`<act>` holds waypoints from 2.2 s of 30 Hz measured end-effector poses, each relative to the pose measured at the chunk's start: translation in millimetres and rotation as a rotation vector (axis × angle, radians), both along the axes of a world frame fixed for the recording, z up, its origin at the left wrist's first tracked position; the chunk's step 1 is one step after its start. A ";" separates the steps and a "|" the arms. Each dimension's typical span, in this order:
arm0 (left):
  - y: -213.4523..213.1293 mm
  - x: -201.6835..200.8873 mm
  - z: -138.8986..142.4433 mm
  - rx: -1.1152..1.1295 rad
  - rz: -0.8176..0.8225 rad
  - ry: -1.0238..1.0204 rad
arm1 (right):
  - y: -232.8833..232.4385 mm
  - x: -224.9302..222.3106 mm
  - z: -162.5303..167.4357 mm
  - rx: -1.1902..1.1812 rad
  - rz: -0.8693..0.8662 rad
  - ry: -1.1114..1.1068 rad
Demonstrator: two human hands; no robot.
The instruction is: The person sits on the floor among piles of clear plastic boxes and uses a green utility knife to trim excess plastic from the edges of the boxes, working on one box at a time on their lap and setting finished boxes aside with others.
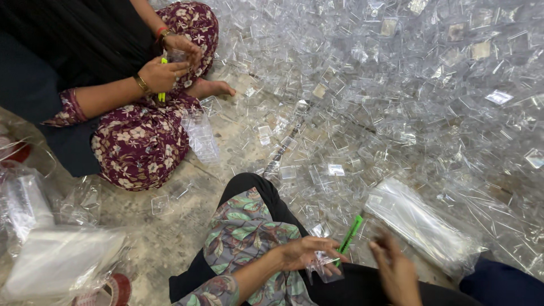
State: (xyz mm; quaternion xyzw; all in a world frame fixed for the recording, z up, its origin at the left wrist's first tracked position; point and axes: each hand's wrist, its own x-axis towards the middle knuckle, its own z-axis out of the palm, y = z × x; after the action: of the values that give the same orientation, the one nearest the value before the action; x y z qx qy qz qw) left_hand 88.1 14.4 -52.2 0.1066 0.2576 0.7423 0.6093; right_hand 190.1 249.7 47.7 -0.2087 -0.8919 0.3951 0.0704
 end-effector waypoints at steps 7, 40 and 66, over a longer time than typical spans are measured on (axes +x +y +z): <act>-1.6 13.0 5.1 0.023 -0.029 0.000 | -52.5 -2.7 -14.9 -0.259 0.168 -0.187; -13.9 -2.6 31.0 0.048 0.281 -0.045 | -71.4 11.5 10.5 -0.252 0.177 0.165; -16.7 6.9 57.2 -0.089 0.403 0.396 | -58.9 18.7 16.9 -0.634 -0.065 0.061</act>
State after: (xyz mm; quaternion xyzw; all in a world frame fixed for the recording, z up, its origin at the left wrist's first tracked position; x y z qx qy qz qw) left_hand 95.0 -2.3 5.1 0.1691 0.4201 0.8010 0.3916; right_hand 208.8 190.7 64.7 -0.2366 -0.7148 0.6569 0.0408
